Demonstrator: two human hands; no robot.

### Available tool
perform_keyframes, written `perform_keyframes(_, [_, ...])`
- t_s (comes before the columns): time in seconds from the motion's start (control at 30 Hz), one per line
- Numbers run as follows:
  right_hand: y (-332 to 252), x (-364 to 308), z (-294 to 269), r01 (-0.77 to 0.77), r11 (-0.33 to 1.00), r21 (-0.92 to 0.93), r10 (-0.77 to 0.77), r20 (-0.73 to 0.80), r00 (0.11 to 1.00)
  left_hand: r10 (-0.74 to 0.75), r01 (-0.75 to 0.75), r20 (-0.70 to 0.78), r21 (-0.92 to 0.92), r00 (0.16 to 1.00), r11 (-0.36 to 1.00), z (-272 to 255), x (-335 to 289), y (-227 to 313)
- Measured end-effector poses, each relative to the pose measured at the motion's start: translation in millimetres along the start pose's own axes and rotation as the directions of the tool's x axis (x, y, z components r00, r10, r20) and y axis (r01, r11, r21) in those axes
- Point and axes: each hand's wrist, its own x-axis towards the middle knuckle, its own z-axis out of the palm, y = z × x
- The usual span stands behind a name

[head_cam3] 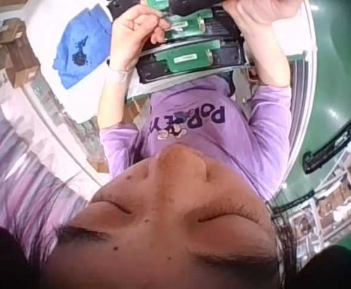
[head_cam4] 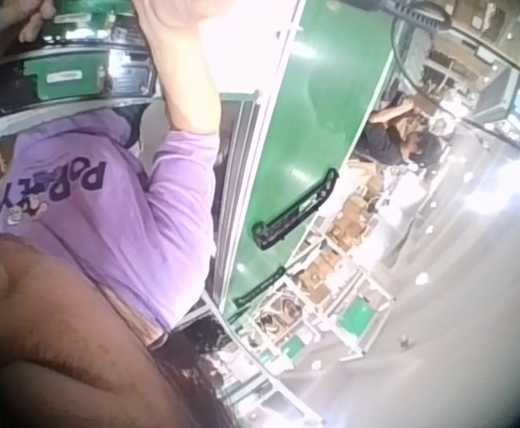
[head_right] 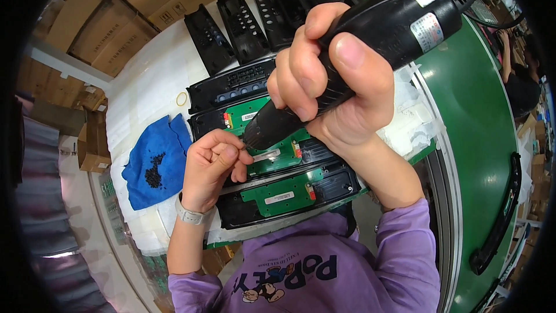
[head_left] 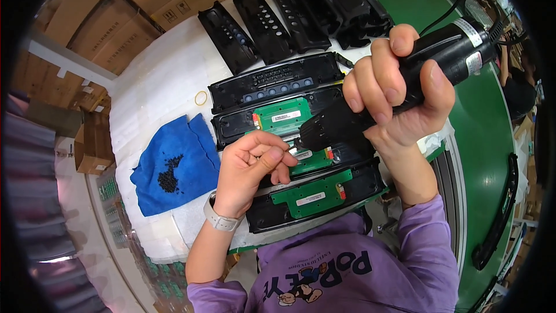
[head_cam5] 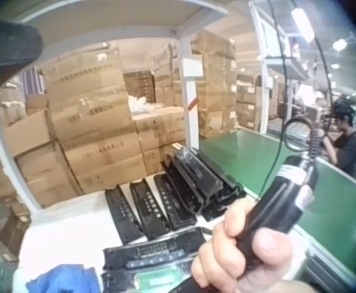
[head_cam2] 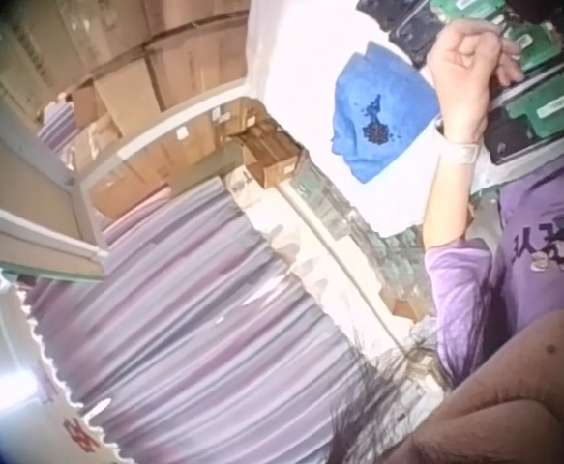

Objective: Assembling toner cartridges by installing components and using an electric screwdriver.

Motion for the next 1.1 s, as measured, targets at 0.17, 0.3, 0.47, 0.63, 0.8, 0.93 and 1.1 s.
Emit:
perform_keyframes(0.17, [4.9,-1.9,6.4,0.025,0.997,0.075,-0.008,-0.228,0.974,-0.027,0.026,0.011,0.067,1.000,0.997,-1.1,1.7,2.2])
perform_keyframes(0.3, [7.4,-3.1,7.7,0.008,0.996,0.093,0.017,-0.256,0.967,-0.048,0.047,0.031,0.033,0.998,0.998,-0.9,1.4,1.4])
perform_keyframes(0.47, [6.5,-5.0,9.6,-0.064,0.997,0.054,0.076,-0.254,0.964,-0.040,0.037,0.069,0.046,0.997,0.998,-1.5,1.4,-1.5])
perform_keyframes(0.63, [6.9,-4.9,11.7,-0.046,0.996,0.071,0.066,-0.317,0.946,-0.061,0.064,0.087,-0.030,0.994,0.998,-4.6,0.9,-1.4])
perform_keyframes(0.8, [5.7,-5.4,7.0,-0.060,0.989,0.134,0.107,-0.377,0.920,-0.089,0.092,0.100,-0.028,0.991,0.995,3.8,-0.8,-1.8])
perform_keyframes(0.93, [-3.2,-6.0,0.1,-0.072,0.993,0.097,0.098,-0.301,0.949,-0.062,0.053,0.075,0.117,0.995,0.992,7.0,2.1,-0.3])
perform_keyframes(1.1, [-21.5,-5.8,-10.9,-0.257,0.921,-0.292,0.225,-0.141,0.964,0.070,-0.075,-0.046,-0.107,0.996,0.991,-6.7,6.1,-2.5])
